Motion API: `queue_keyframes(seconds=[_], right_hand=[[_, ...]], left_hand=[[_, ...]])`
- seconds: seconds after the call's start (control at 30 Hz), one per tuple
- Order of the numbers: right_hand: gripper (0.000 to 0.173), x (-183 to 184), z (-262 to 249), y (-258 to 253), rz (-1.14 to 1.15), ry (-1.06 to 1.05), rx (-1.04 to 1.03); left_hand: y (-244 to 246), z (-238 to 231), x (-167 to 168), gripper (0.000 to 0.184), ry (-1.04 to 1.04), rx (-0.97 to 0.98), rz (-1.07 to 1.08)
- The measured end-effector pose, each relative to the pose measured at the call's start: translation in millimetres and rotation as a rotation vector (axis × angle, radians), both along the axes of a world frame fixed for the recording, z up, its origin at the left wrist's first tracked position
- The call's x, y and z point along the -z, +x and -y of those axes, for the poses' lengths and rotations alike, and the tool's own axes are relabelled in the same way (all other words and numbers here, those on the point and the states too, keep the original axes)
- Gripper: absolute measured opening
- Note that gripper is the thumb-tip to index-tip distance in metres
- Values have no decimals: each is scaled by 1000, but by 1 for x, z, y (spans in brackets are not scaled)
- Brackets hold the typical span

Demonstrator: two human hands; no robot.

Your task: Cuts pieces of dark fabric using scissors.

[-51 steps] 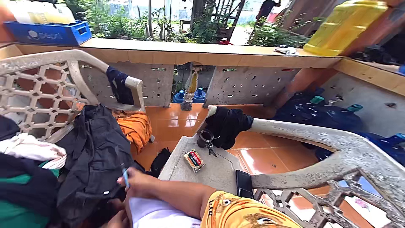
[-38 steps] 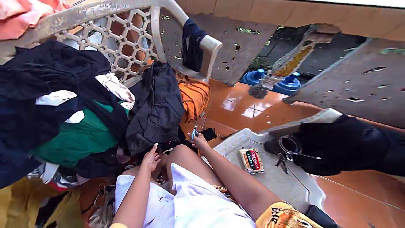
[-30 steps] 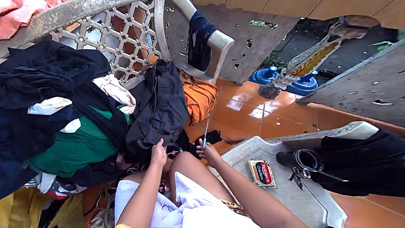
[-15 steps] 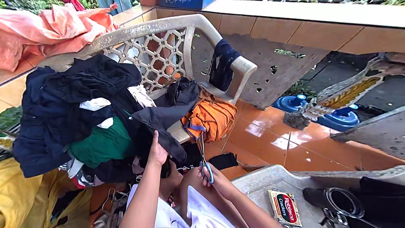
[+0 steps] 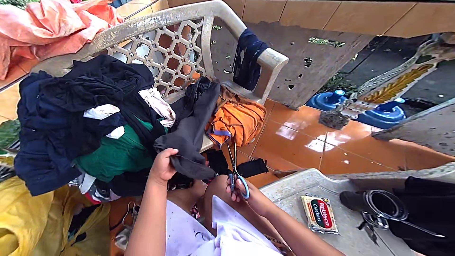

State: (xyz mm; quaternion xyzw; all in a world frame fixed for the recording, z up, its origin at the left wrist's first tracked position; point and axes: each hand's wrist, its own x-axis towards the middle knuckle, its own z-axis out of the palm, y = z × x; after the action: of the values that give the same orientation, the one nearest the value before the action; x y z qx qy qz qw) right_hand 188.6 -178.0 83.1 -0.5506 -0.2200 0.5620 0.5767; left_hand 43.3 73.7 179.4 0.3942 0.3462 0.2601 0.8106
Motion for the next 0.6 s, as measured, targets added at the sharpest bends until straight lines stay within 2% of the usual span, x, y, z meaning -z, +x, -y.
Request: queue_keyframes(seconds=[0.07,0.1,0.2,0.27,0.37,0.5,0.6], right_hand=[[50,1,1,-10,-42,78,8],[53,0,0,-17,-50,103,30],[48,-6,-9,-32,-35,70,117],[50,-13,-17,-38,-52,35,160],[38,-39,-35,-38,-127,-24,199],[34,-61,-43,-26,-401,-107,243],[34,-63,-35,-19,-417,-97,314]], left_hand=[[-20,-1,17,44,-175,-123,299],[-25,0,28,51,-260,-173,361],[-30,11,46,69,-450,-175,330],[-26,24,41,56,-478,-198,265],[-17,40,35,30,-264,-99,106],[-8,58,24,29,-159,-1,79],[-7,66,23,31,-145,-24,72]])
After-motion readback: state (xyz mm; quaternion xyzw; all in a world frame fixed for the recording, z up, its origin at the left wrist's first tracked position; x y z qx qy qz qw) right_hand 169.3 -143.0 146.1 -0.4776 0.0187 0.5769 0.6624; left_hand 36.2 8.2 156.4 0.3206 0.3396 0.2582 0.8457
